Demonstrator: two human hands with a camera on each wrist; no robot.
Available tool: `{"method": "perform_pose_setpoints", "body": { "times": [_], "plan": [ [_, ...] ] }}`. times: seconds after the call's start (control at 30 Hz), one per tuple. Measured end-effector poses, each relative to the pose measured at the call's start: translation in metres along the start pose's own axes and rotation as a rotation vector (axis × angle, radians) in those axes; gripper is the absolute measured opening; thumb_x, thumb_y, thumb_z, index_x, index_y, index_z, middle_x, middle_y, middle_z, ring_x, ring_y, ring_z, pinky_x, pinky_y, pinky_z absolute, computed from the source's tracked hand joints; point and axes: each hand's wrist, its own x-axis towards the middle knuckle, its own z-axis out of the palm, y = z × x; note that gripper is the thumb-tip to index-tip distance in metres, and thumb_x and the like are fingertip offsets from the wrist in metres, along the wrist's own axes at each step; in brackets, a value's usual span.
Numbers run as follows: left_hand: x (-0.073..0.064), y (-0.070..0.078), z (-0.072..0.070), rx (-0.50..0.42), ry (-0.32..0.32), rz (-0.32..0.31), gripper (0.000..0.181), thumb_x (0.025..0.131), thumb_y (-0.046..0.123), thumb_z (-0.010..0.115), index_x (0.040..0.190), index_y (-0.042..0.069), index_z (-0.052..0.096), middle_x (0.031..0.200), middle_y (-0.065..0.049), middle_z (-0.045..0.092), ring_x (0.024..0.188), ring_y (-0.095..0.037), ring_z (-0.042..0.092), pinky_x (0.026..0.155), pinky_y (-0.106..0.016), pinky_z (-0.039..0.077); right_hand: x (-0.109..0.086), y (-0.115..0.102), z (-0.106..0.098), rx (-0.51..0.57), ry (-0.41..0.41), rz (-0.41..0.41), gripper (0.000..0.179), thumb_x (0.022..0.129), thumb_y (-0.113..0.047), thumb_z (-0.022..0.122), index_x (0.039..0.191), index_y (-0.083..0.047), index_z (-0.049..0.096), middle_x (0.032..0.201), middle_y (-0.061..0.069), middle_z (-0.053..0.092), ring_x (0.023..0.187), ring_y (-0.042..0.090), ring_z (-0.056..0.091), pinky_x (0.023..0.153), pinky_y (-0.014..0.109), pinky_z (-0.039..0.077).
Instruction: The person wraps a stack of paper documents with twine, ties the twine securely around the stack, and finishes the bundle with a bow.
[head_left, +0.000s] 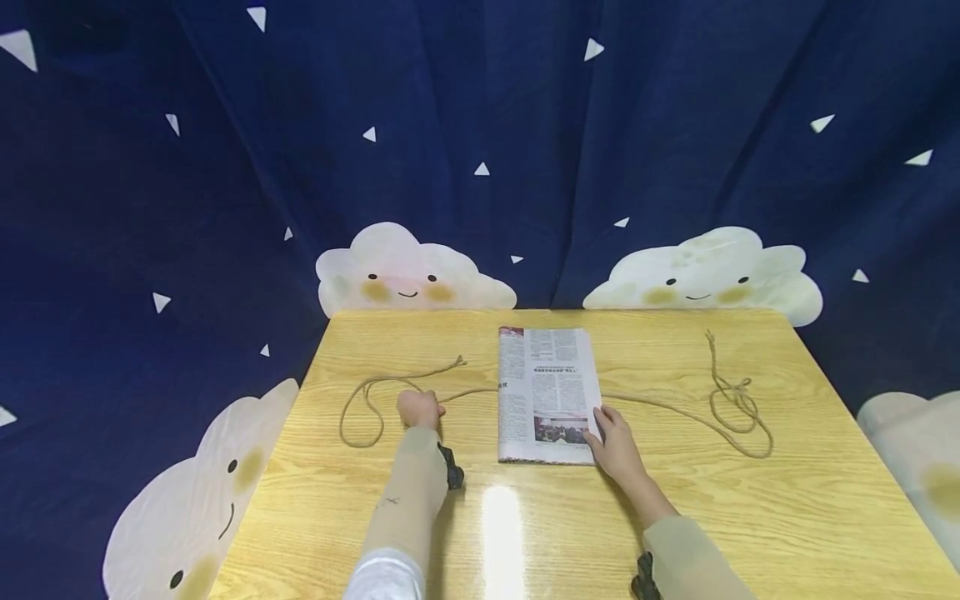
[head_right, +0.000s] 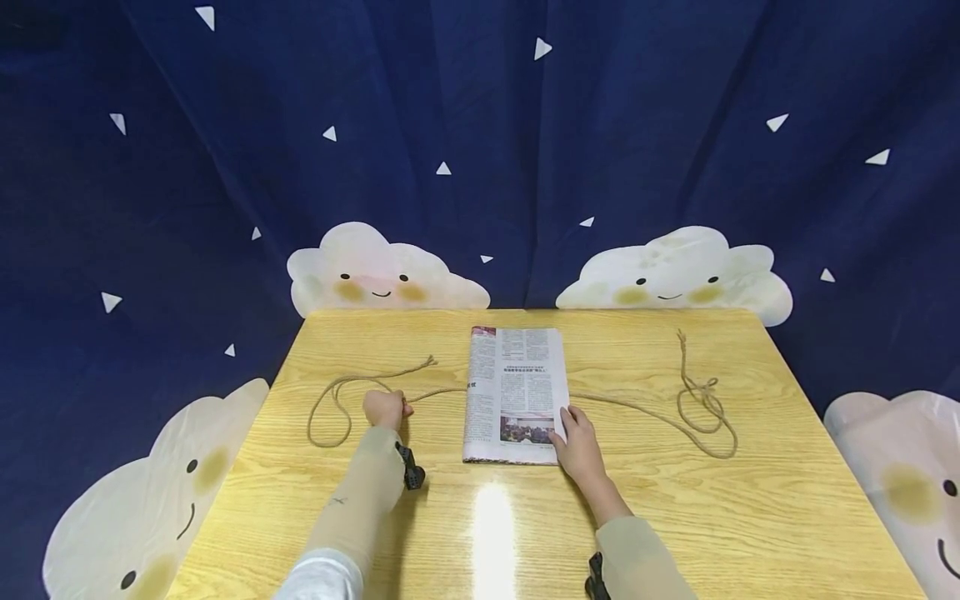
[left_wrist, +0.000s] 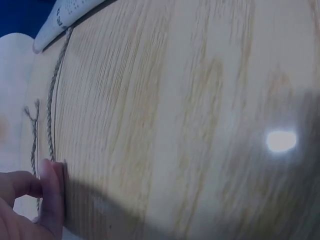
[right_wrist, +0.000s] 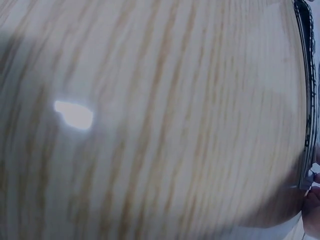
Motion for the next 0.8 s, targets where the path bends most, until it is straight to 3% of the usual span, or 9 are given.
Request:
{"method": "perform_pose_setpoints", "body": {
  "times": [0.07,0.17,0.3,0.43,0.53,0.6,0.7,0.8],
  "plan": [
    [0.002,0.001,0.000,0.051,-0.011,0.014,0.012,0.081,-0.002,0.056,0.083,-0.012,0.062,0.040,-0.004,0.052,0.028,-0.007,0.047,0.034,-0.016,0.038,0.000,0.000,0.000,0.001,-0.003,0.004,0.053,0.084,-0.012,0.064,0.126,0.014,0.044,0.130,0.033,0.039,0.118,0.049,0.038,0.100,0.055,0.031],
    [0.003,0.001,-0.001,0.109,-0.026,0.035,0.013,0.081,0.000,0.058,0.079,-0.011,0.064,0.042,-0.008,0.054,0.029,-0.010,0.049,0.034,-0.019,0.040,-0.001,-0.001,0.000,0.002,-0.015,0.010,0.053,0.085,-0.012,0.063,0.127,0.014,0.043,0.130,0.032,0.038,0.119,0.048,0.037,0.101,0.055,0.031],
    [0.003,0.001,-0.002,0.191,0.003,0.067,0.014,0.080,0.005,0.063,0.074,-0.007,0.065,0.059,-0.016,0.062,0.046,-0.021,0.057,0.046,-0.030,0.049,-0.001,-0.002,0.000,0.001,-0.019,0.016,0.054,0.085,-0.013,0.063,0.127,0.014,0.042,0.131,0.032,0.037,0.119,0.048,0.037,0.101,0.054,0.031],
    [0.003,0.000,0.000,0.188,0.022,0.111,0.025,0.083,0.009,0.062,0.060,0.002,0.055,0.061,-0.009,0.055,0.054,-0.020,0.046,0.049,-0.033,0.043,-0.002,-0.003,0.000,-0.007,0.001,0.002,0.053,0.085,-0.011,0.064,0.127,0.014,0.043,0.130,0.034,0.038,0.118,0.048,0.038,0.100,0.054,0.032],
    [0.002,0.002,0.003,0.080,0.016,0.143,0.031,0.086,0.006,0.058,0.058,0.006,0.043,0.060,-0.005,0.044,0.054,-0.018,0.038,0.049,-0.030,0.036,-0.002,-0.003,0.001,-0.005,0.007,-0.007,0.053,0.085,-0.010,0.063,0.127,0.015,0.042,0.130,0.034,0.038,0.118,0.049,0.038,0.100,0.054,0.032],
    [0.000,0.004,0.006,-0.016,0.035,0.172,0.024,0.085,0.003,0.057,0.064,0.005,0.047,0.064,-0.004,0.044,0.055,-0.015,0.039,0.050,-0.026,0.036,-0.002,-0.003,0.002,-0.004,0.010,-0.008,0.053,0.085,-0.011,0.063,0.127,0.014,0.043,0.130,0.033,0.038,0.118,0.048,0.038,0.100,0.053,0.032],
    [-0.005,0.014,0.011,-0.182,0.023,0.213,0.005,0.085,-0.001,0.055,0.087,-0.004,0.058,0.077,-0.010,0.055,0.063,-0.011,0.048,0.055,-0.020,0.043,-0.003,-0.002,0.003,-0.016,0.023,-0.017,0.052,0.085,-0.010,0.064,0.126,0.015,0.043,0.129,0.034,0.039,0.117,0.048,0.039,0.100,0.054,0.033],
    [-0.010,0.026,0.018,-0.302,-0.035,0.229,0.023,0.087,-0.001,0.052,0.109,-0.007,0.058,0.093,-0.018,0.059,0.071,-0.014,0.053,0.060,-0.021,0.047,-0.004,-0.002,0.003,-0.021,0.029,-0.015,0.052,0.084,-0.010,0.064,0.126,0.014,0.043,0.129,0.034,0.039,0.118,0.048,0.039,0.100,0.054,0.033]
  ]
}}
